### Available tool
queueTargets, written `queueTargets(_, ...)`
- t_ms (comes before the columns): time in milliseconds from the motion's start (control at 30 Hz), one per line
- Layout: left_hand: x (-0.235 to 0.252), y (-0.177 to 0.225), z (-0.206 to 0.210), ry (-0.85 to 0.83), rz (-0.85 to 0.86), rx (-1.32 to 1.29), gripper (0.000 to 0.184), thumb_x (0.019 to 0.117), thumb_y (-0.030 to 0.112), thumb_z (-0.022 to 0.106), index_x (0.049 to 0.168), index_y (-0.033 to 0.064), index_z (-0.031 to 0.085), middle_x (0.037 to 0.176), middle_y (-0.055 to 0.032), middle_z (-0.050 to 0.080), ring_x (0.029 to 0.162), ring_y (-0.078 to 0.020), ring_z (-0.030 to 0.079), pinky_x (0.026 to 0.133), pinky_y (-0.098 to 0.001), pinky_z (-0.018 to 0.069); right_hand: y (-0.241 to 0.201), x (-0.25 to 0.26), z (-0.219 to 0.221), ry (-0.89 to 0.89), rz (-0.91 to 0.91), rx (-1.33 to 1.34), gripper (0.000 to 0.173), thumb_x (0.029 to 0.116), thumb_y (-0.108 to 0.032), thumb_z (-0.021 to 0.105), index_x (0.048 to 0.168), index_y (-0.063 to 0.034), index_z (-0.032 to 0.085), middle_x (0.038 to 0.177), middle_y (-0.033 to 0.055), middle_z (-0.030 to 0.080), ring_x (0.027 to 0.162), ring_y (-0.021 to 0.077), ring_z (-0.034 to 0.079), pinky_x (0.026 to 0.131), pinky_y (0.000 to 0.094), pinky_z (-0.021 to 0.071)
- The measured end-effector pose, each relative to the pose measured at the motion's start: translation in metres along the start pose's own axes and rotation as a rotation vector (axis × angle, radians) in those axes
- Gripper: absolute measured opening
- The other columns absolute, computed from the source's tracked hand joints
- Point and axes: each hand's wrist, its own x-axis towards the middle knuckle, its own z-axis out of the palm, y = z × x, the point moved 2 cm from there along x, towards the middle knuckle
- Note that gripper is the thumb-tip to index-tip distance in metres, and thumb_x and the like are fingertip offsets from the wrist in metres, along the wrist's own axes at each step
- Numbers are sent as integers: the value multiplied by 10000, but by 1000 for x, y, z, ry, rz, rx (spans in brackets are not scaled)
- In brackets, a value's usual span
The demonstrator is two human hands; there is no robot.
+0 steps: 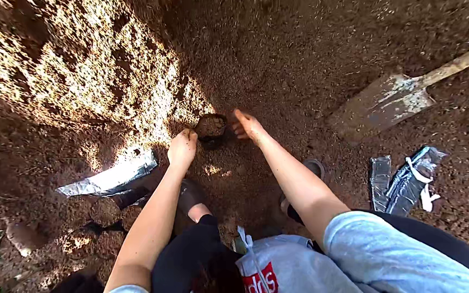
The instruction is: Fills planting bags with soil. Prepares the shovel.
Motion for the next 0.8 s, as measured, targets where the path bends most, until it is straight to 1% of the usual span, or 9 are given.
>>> queueTargets(67,-1,3,-7,79,7,-39,467,1111,404,395,1249,9,603,1093,-285,675,1062,-492,660,852,-731,479,48,15,-3,-44,321,339,844,1041,-685,261,1471,17,444,1310,237,630,1111,328,670,931,464,560)
queueTargets(133,4,7,-10,118,-4,-124,674,1004,520,619,1380,-17,465,1203,-295,619,1104,-480,631,902,-699,492,78,35,4,-87,503,616,897,1030,-709,225,1497,47,347,1340,266,607,1146,324,669,959,411,561)
queueTargets(200,23,10,-5,54,-56,-160,976,909,531,756,1529,-46,270,1420,-356,488,1249,-504,569,1015,-677,468,71,54,8,-51,515,833,878,1040,-690,236,1498,52,334,1376,271,579,1179,309,651,978,372,543)
queueTargets(300,49,8,6,-52,-158,-172,1051,900,489,786,1566,-42,169,1472,-373,433,1293,-492,551,1058,-640,458,45,86,16,47,400,999,796,1049,-651,314,1494,9,297,1398,254,522,1181,314,623,967,391,544)
queueTargets(467,51,11,6,-47,-73,-172,875,902,372,809,1506,-3,299,1351,-303,548,1190,-434,611,993,-615,502,10,144,28,90,228,1292,872,1010,-710,347,1640,-161,99,1663,199,234,1459,406,387,1097,602,455)
queueTargets(533,43,12,7,40,97,-228,651,940,291,758,1427,16,425,1244,-215,588,1073,-341,612,923,-535,517,-9,161,36,27,162,1405,897,954,-806,303,1639,-253,137,1670,144,259,1492,382,352,1115,656,417)
queueTargets(633,22,17,5,198,292,-200,349,985,233,668,1276,48,615,1276,-197,598,1044,-292,630,875,-475,537,-35,183,41,-4,69,1477,891,913,-858,287,1623,-331,187,1647,128,316,1491,383,350,1102,711,381)
queueTargets(733,5,10,8,301,391,-139,258,994,251,623,1197,129,726,1329,-168,594,1192,-300,600,970,-467,522,-32,193,32,-3,90,1308,786,963,-763,371,1594,-304,274,1586,109,416,1434,344,434,1085,637,436)
queueTargets(800,1,2,14,270,383,-127,310,1013,311,604,1249,154,728,1412,-188,566,1289,-337,565,1019,-505,504,-41,181,21,-86,47,1196,675,1016,-662,382,1568,-276,330,1534,120,473,1378,342,494,1058,595,471)
